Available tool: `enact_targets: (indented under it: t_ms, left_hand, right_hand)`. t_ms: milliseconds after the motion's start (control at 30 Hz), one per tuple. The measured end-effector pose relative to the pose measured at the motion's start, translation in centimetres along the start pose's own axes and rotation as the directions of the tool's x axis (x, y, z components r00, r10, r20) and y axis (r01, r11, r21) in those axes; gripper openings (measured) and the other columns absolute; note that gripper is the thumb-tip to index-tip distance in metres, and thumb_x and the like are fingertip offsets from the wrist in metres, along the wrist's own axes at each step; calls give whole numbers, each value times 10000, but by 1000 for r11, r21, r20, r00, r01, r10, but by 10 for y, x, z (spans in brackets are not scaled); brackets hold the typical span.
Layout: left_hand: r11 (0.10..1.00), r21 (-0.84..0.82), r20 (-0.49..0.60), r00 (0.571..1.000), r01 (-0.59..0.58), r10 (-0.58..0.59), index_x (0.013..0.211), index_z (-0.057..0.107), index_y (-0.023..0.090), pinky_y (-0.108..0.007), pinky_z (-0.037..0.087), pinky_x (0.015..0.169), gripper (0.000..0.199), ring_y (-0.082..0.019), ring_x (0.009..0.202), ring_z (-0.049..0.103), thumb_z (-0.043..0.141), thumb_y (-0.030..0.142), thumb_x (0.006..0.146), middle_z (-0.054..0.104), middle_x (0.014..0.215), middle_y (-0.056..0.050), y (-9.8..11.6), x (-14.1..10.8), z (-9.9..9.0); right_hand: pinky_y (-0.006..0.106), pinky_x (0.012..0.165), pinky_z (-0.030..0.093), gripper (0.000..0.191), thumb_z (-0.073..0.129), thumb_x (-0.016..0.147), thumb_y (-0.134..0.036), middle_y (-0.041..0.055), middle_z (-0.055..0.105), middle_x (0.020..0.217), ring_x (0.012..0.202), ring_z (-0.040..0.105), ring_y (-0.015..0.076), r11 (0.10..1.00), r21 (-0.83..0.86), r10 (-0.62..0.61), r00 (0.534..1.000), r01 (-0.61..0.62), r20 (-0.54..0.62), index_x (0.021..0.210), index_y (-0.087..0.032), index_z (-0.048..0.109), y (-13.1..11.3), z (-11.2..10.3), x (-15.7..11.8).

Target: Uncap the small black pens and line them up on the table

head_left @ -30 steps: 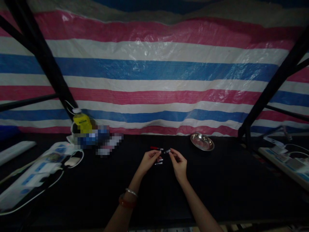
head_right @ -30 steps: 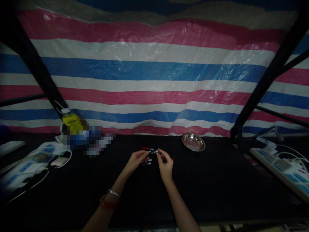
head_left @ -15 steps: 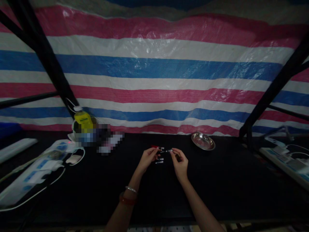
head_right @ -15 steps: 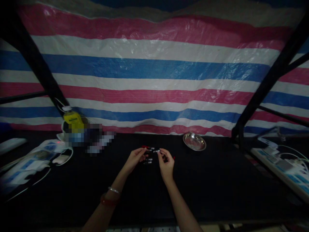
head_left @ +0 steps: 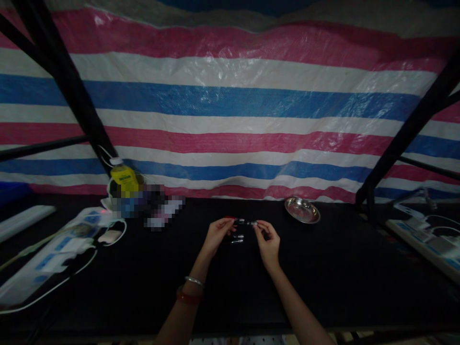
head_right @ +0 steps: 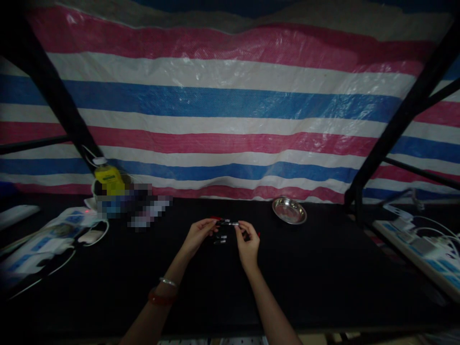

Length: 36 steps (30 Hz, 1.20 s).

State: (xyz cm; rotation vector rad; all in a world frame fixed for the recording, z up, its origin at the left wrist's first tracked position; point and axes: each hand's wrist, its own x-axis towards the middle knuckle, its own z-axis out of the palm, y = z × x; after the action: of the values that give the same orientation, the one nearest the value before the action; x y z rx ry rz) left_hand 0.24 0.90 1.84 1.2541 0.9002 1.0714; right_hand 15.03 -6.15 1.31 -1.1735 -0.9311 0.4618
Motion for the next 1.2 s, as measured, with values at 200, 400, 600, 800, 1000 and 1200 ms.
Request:
enact_targets:
  t_ms: [200, 400, 600, 800, 1000, 1200]
  left_hand:
    - [1000, -7, -65, 998, 27, -28, 838, 679, 117, -213, 428, 537, 411, -142, 642, 615, 708, 460, 614, 687, 744, -77, 0, 0, -1]
    - [998, 57, -192, 981, 9, 2, 808, 669, 126, -225, 432, 535, 390, -144, 635, 611, 701, 452, 597, 686, 745, -66, 0, 1, -5]
    - [982, 165, -260, 957, -90, 131, 735, 645, 142, -247, 456, 623, 268, -151, 663, 613, 680, 377, 612, 672, 688, -36, -5, 7, -14]
    - [904, 428, -335, 932, 22, 136, 751, 618, 159, -232, 429, 602, 106, -142, 621, 603, 584, 250, 708, 639, 631, -4, -6, 7, -24]
    - [651, 746, -277, 954, 139, 114, 819, 615, 181, -239, 393, 612, 126, -159, 685, 610, 493, 188, 790, 665, 703, -25, -4, 0, -22]
    - [444, 883, -247, 956, 154, 160, 858, 630, 189, -276, 384, 668, 169, -218, 830, 590, 470, 194, 807, 673, 741, -48, 3, -6, -15]
  right_hand:
    - [259, 583, 438, 319, 627, 738, -428, 75, 671, 805, 703, 609, 164, 1000, -16, -2, 1000, 3, 24, 887, -146, 623, 6, 0, 0]
    - [279, 623, 448, 271, 625, 744, -395, 73, 651, 842, 739, 598, 170, 994, -102, -39, 997, 45, 67, 874, -158, 645, 21, -1, 1]
    - [321, 735, 446, 176, 607, 773, -342, 48, 650, 817, 814, 563, 187, 948, -266, -127, 975, 174, 184, 855, -201, 672, 18, -1, 1]
    - [346, 772, 425, 131, 592, 794, -292, 45, 660, 821, 847, 525, 210, 857, -419, -151, 924, 299, 350, 850, -240, 699, 25, 3, 6]
    - [338, 724, 421, 166, 586, 800, -326, 60, 627, 777, 807, 509, 218, 802, -516, -116, 926, 301, 360, 852, -243, 721, 34, 4, 6]
    - [338, 712, 409, 186, 575, 804, -354, 56, 620, 746, 770, 516, 212, 776, -549, -117, 926, 310, 358, 843, -261, 730, 38, 3, 7]
